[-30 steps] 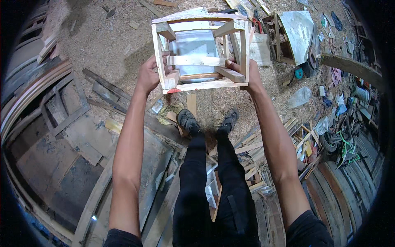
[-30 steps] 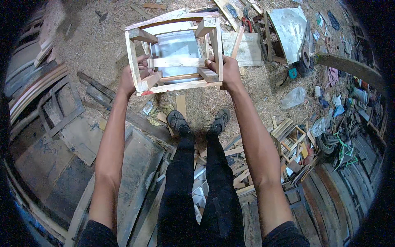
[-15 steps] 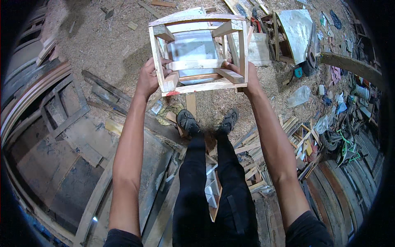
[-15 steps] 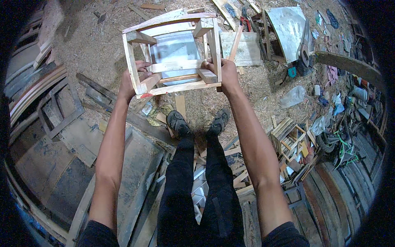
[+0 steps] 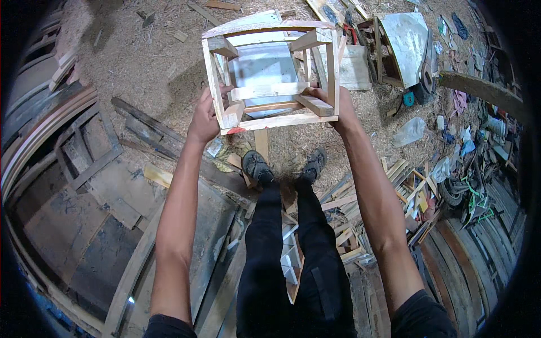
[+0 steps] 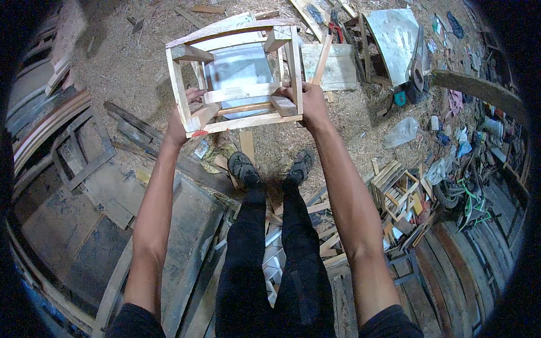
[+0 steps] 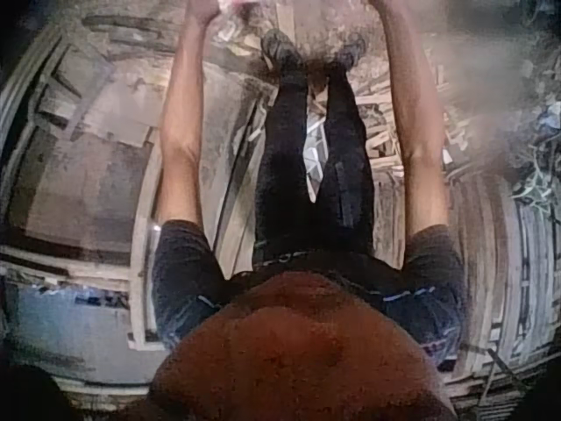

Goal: Measure, cut, and assemble small wooden pieces to create a frame structure.

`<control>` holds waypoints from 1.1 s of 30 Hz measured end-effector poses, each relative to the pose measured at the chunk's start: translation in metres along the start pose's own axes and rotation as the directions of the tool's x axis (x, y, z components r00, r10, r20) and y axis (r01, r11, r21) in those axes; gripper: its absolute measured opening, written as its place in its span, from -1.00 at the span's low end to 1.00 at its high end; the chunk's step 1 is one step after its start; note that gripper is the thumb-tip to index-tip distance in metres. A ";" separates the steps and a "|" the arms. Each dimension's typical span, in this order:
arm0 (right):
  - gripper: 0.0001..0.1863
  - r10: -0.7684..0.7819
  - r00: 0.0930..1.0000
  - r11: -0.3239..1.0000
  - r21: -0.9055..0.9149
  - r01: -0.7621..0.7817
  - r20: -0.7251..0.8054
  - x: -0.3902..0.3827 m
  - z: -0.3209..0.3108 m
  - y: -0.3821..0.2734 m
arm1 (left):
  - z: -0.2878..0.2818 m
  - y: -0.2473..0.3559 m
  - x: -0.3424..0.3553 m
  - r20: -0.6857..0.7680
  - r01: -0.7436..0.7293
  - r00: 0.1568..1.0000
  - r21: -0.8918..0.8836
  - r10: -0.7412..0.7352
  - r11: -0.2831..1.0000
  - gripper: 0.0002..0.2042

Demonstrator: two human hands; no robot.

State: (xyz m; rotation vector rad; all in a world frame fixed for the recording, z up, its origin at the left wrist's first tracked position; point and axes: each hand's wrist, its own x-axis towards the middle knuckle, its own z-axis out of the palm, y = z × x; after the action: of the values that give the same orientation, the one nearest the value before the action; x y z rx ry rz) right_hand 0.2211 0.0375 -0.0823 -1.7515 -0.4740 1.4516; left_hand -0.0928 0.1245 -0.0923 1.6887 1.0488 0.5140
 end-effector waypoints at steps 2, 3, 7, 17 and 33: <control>-0.70 -0.020 1.000 0.997 0.071 0.020 0.001 -0.001 0.001 0.002 | 0.004 0.006 -0.005 -0.007 -0.045 0.999 -0.023 0.045 0.999 -0.44; -0.71 -0.005 1.000 0.997 0.080 0.008 -0.026 -0.005 0.006 -0.001 | 0.001 0.006 -0.007 -0.008 -0.044 0.999 -0.020 0.044 0.999 -0.44; -0.74 -0.025 0.999 0.990 0.136 0.032 -0.048 -0.005 0.011 0.003 | -0.004 -0.005 -0.013 0.133 -0.224 0.973 0.331 0.190 0.917 -0.26; -0.72 -0.084 0.995 0.995 -0.067 0.080 -0.053 0.004 0.003 0.006 | 0.000 -0.011 -0.014 0.115 -0.154 0.986 0.310 0.124 0.938 -0.33; -0.72 -0.033 0.999 0.978 -0.205 0.030 -0.012 0.008 0.005 -0.011 | -0.002 -0.023 -0.008 -0.037 0.015 0.999 0.005 -0.015 1.000 -0.65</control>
State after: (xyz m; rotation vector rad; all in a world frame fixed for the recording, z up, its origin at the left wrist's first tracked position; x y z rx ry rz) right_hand 0.2210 0.0520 -0.0793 -1.9058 -0.6606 1.4063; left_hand -0.1080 0.1207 -0.1117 1.6802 1.0893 0.5352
